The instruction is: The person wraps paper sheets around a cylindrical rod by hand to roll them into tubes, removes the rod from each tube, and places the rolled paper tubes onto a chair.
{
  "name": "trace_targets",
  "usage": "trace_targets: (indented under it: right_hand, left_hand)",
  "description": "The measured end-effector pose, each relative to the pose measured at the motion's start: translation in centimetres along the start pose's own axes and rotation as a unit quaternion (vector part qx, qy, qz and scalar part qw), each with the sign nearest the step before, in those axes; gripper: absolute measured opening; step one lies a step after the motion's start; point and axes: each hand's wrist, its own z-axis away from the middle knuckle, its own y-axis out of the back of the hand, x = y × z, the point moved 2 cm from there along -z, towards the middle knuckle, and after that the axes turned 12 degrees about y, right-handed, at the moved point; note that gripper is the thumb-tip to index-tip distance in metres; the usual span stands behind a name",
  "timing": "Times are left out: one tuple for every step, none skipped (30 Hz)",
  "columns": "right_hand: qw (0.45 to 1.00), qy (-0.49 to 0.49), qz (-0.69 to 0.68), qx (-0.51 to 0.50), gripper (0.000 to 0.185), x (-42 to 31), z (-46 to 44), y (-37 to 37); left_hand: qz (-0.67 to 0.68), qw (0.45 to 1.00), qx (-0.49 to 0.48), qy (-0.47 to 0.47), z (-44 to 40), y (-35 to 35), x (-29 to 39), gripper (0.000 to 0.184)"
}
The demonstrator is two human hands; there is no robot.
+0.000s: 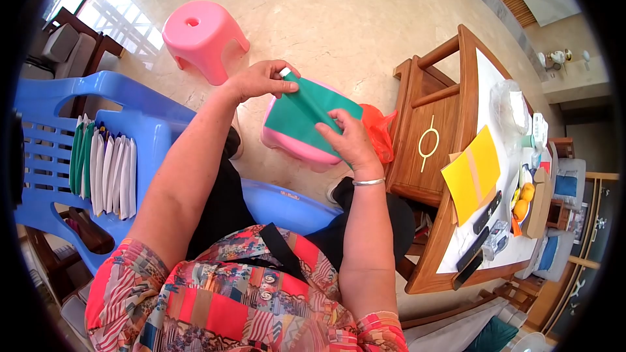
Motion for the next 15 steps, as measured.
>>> trace_targets:
  right_hand:
    - [1.0,-0.022,-0.021,0.004,0.041,-0.3,0.1,0.0]
    - [0.999,-0.022,-0.027,-0.005,0.041,-0.2,0.0,0.0]
    - [0.999,-0.022,-0.033,-0.015,0.041,-0.2,-0.1,0.0]
    - [0.999,-0.022,-0.039,-0.025,0.041,-0.2,-0.2,0.0]
    - [0.999,-0.027,-0.028,-0.031,0.04,-0.1,-0.2,0.0]
    - [0.999,-0.033,-0.017,-0.036,0.04,-0.3,-0.2,0.0]
    - [0.998,-0.038,-0.006,-0.042,0.039,-0.4,-0.2,-0.1]
    - [0.999,-0.034,-0.013,-0.033,0.039,-0.6,-0.2,-0.3]
    - [0.999,-0.029,-0.02,-0.024,0.039,-0.7,-0.1,-0.6]
    - [0.999,-0.024,-0.027,-0.015,0.039,-0.8,-0.1,-0.7]
    - [0.999,-0.027,-0.027,-0.02,0.04,-0.9,-0.1,-0.7]
    - [0.999,-0.03,-0.028,-0.025,0.04,-1.0,-0.1,-0.8]
    - [0.999,-0.033,-0.028,-0.029,0.04,-1.0,-0.1,-0.8]
    - [0.998,-0.04,-0.041,-0.033,0.04,-1.1,0.0,-0.8]
    - [0.997,-0.047,-0.054,-0.036,0.04,-1.3,0.0,-0.7]
  left_hand:
    - [0.017,1.0,-0.004,-0.023,-0.1,-0.1,-0.1,0.042]
    - [0.012,1.0,-0.006,-0.019,-0.3,0.0,-0.3,0.041]
    - [0.007,1.0,-0.009,-0.016,-0.4,0.2,-0.2,0.041]
    - [0.002,1.0,-0.012,-0.012,-0.4,0.3,-0.2,0.04]
    - [0.0,1.0,0.0,-0.003,-0.4,0.3,-0.2,0.041]
    - [-0.002,1.0,0.011,0.006,-0.4,0.2,-0.1,0.041]
    - [-0.003,1.0,0.022,0.016,-0.3,0.1,0.0,0.041]
    - [-0.017,0.999,0.039,0.034,-0.3,0.0,0.1,0.042]
    - [-0.031,0.997,0.055,0.053,-0.4,0.0,0.1,0.042]
    - [-0.044,0.994,0.071,0.071,-0.5,-0.1,0.1,0.043]
    - [-0.046,0.993,0.078,0.07,-0.5,-0.2,0.1,0.043]
    - [-0.047,0.993,0.084,0.07,-0.6,-0.3,0.0,0.043]
    - [-0.049,0.992,0.09,0.069,-0.7,-0.4,-0.2,0.044]
    - [-0.022,0.995,0.079,0.059,-0.8,-0.6,-0.3,0.042]
    - [0.005,0.996,0.068,0.05,-0.9,-0.7,-0.4,0.04]
